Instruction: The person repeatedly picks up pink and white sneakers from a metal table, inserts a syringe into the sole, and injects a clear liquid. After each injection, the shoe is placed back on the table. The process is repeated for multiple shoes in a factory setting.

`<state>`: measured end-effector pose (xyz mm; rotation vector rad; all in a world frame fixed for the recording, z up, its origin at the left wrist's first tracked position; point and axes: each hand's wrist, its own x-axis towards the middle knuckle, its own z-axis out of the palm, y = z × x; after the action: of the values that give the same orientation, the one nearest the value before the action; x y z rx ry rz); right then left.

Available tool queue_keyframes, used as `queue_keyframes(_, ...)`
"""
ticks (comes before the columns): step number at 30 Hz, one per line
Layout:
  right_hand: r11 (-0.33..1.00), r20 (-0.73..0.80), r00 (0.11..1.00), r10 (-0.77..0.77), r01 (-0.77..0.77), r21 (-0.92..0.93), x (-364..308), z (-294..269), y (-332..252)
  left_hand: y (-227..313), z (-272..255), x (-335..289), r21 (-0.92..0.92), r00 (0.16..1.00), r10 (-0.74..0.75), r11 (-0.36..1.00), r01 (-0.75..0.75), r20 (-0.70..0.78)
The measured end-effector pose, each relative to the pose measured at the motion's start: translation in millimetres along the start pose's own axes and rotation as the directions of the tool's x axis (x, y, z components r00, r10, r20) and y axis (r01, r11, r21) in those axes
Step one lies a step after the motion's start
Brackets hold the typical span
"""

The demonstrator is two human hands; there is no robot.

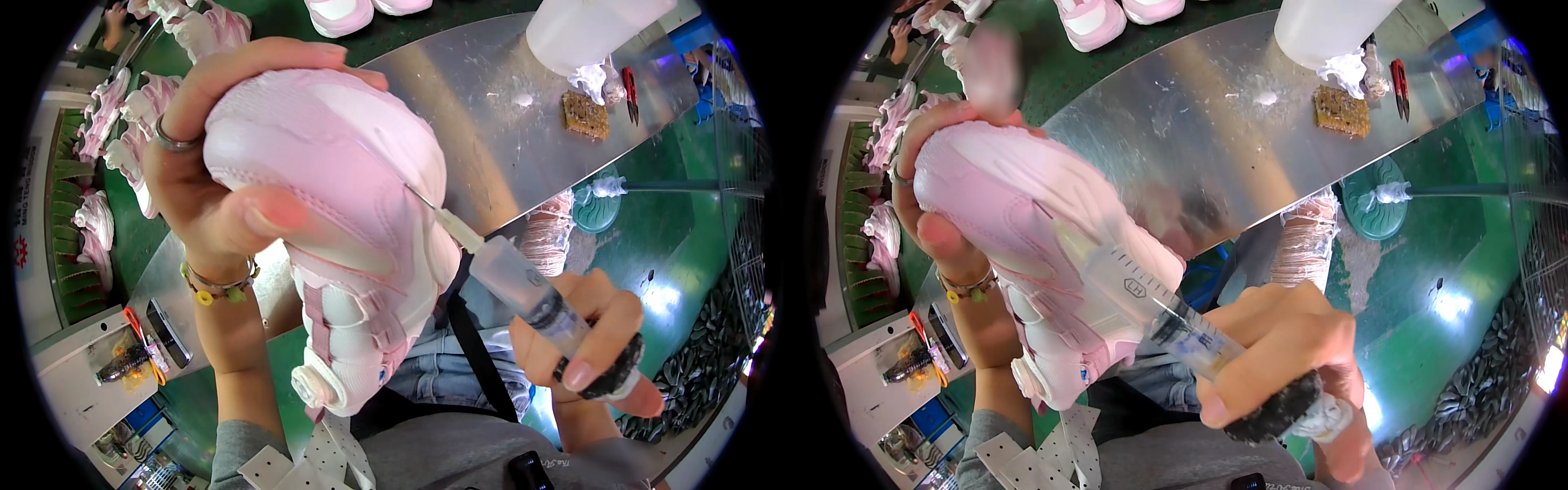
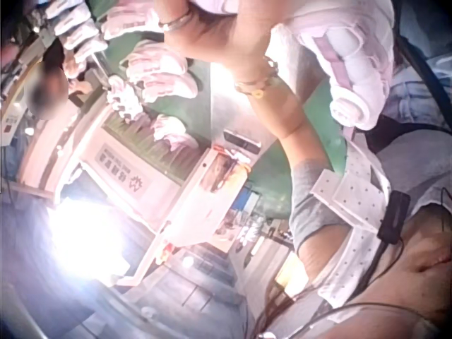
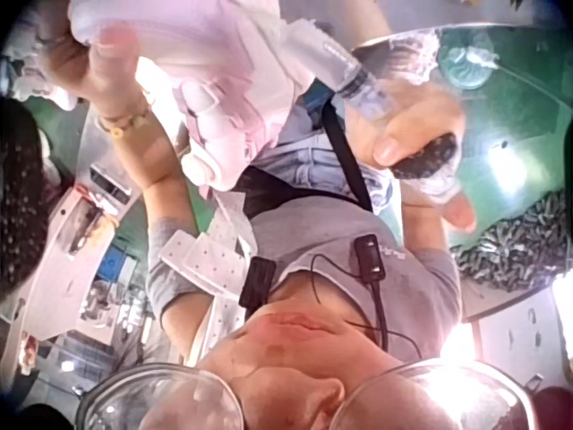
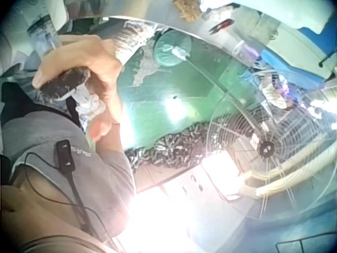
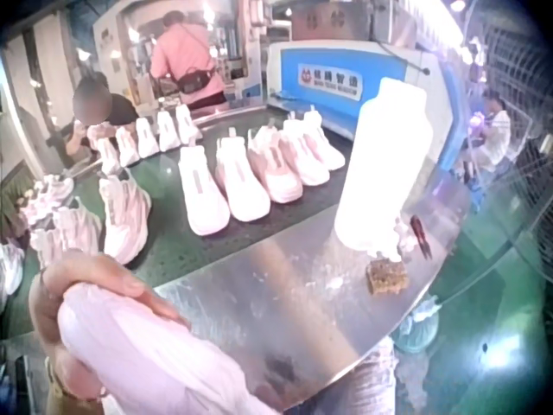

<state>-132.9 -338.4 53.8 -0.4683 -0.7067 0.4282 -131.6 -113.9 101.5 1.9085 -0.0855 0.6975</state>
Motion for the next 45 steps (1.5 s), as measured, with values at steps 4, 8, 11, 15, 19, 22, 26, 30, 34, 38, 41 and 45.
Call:
queue_keyframes(4, 0.999, -0.107, 0.993, 0.050, -0.051, -0.001, -23, -1, 9, -15, -11, -3, 0.033, 1.000, 0.016, 0.999, -0.016, -0.014)
queue_keyframes(8, 0.986, -0.192, 0.969, 0.157, -0.163, -0.019, -41, -1, 15, -32, -25, -3, 0.134, 0.998, 0.025, 0.991, -0.017, -0.058)
queue_keyframes(11, 0.955, -0.228, 0.932, 0.284, -0.295, -0.016, -47, 0, 12, -45, -31, -4, -0.001, 0.996, -0.060, 0.998, 0.061, -0.070)
queue_keyframes(15, 0.933, -0.244, 0.911, 0.334, -0.356, -0.055, -64, -1, 7, -65, -44, -1, -0.201, 0.994, -0.097, 0.976, 0.084, -0.056)
queue_keyframes(19, 0.955, -0.179, 0.946, 0.270, -0.287, -0.076, -82, -8, 9, -93, -56, -1, 0.123, 0.973, -0.002, 0.992, 0.031, -0.229)
queue_keyframes(22, 0.973, -0.095, 0.973, 0.211, -0.219, -0.073, -94, -17, 13, -95, -53, -3, -0.007, 0.928, -0.195, 0.979, 0.203, -0.317)
queue_keyframes(26, 0.985, -0.029, 0.987, 0.159, -0.161, -0.064, -99, -19, 18, -130, -90, -9, 0.428, 0.993, 0.044, 0.904, 0.009, -0.114)
queue_keyframes(30, 0.975, -0.086, 0.981, 0.175, -0.185, -0.126, -104, -18, 22, -98, -67, -29, 0.554, 0.965, -0.222, 0.790, 0.264, -0.143)
queue_keyframes(34, 0.953, -0.235, 0.955, 0.183, -0.231, -0.197, -92, -9, 33, -87, -64, -61, 0.452, 0.988, 0.041, 0.886, -0.103, 0.146)
queue_keyframes(38, 0.919, -0.290, 0.930, 0.224, -0.300, -0.254, -69, -1, 37, -94, -96, -90, 0.187, 0.937, -0.344, 0.918, 0.350, -0.063)
queue_keyframes(41, 0.901, -0.330, 0.915, 0.234, -0.331, -0.280, -69, 1, 37, -67, -114, -132, -0.218, 0.648, -0.712, 0.701, 0.679, -0.271)
queue_keyframes(45, 0.909, -0.364, 0.896, 0.254, -0.350, -0.228, -73, 1, 38, -21, -121, -169, -0.251, 0.467, -0.881, 0.436, 0.864, 0.078)
